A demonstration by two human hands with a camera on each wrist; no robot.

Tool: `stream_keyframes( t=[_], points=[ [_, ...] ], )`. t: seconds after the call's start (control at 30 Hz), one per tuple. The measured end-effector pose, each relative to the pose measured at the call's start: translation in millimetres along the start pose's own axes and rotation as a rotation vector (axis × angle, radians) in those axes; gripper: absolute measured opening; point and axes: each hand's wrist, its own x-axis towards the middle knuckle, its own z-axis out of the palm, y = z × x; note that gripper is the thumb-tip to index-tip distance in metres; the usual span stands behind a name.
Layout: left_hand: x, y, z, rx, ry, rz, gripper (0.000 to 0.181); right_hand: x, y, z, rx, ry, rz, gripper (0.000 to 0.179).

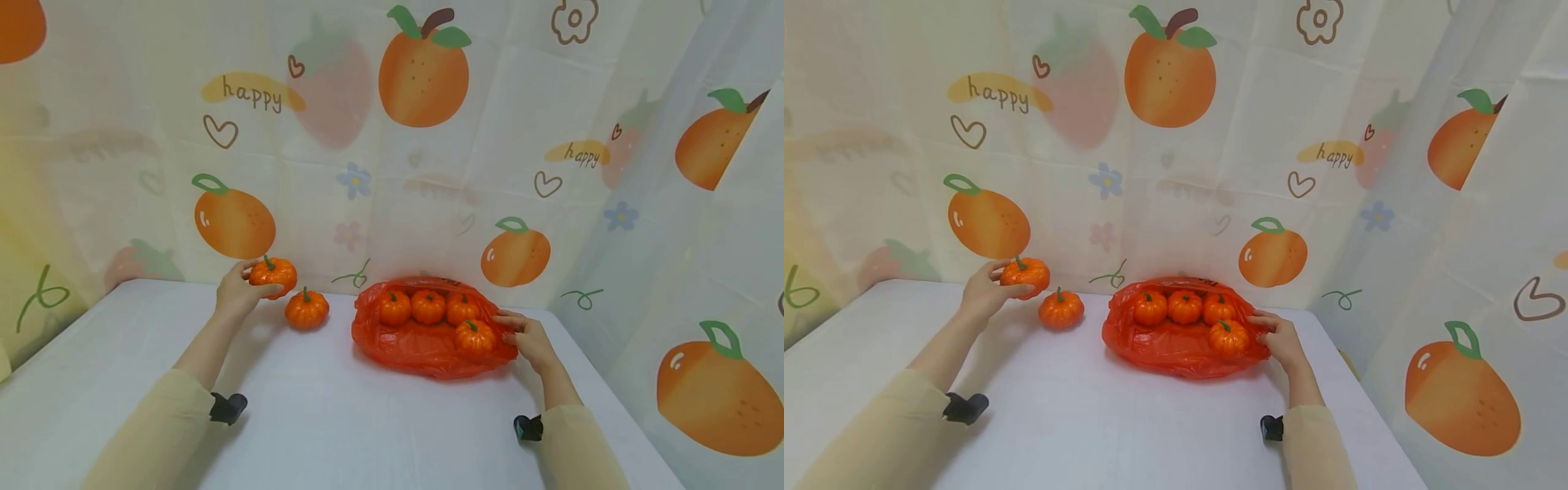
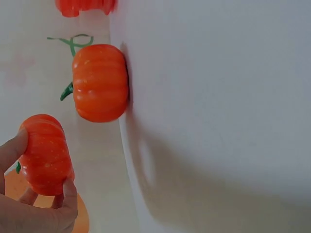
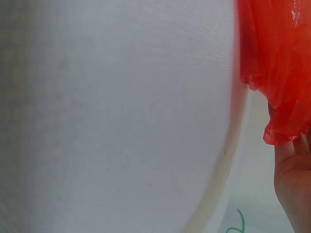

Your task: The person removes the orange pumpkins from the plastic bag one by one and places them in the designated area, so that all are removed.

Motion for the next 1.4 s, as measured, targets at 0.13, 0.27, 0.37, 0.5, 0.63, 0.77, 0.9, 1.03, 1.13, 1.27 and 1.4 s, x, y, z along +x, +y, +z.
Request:
stream_keyframes(
  t=[0.13,0.27,0.37,0.5,0.63,0.77,0.9,1.03,1.13,1.27,1.4],
  points=[
    [0.8,-5.3,-4.6,-0.006,0.004,-0.022,0.081,-0.2,1.0,-0.3,0.0,-0.001,0.004,0.048],
    [3.9,-11.9,-8.6,0.005,0.009,-0.063,0.083,0.1,1.3,-0.8,-0.005,0.002,0.005,0.048],
    [6.3,-17.7,-10.6,0.021,0.015,-0.1,0.083,0.5,1.5,-0.8,-0.002,0.001,0.003,0.048],
    [6.4,-24.1,-11.5,0.025,0.019,-0.134,0.082,1.0,2.6,-0.5,0.001,0.0,-0.01,0.048],
    [5.8,-28.4,-12.0,0.034,0.011,-0.148,0.081,1.7,4.5,-0.5,0.0,0.002,-0.022,0.048],
    [6.4,-31.7,-12.7,0.064,0.003,-0.146,0.081,2.2,5.2,-1.0,0.002,0.004,-0.022,0.048],
    [7.1,-34.3,-13.1,0.085,0.003,-0.137,0.081,2.4,4.6,-1.7,0.007,0.005,-0.018,0.048],
    [6.4,-36.8,-12.8,0.1,-0.001,-0.14,0.082,1.9,4.0,-1.7,0.005,0.006,-0.013,0.047],
    [5.5,-38.1,-12.4,0.109,-0.009,-0.145,0.082,1.2,3.5,-1.4,0.005,0.007,-0.009,0.047],
    [6.5,-40.5,-11.5,0.121,-0.019,-0.147,0.082,0.2,2.5,-1.0,0.004,0.013,-0.005,0.047],
    [8.1,-42.2,-11.0,0.129,-0.013,-0.144,0.081,-0.5,1.6,-1.0,0.002,0.011,-0.003,0.047]
  ],
)
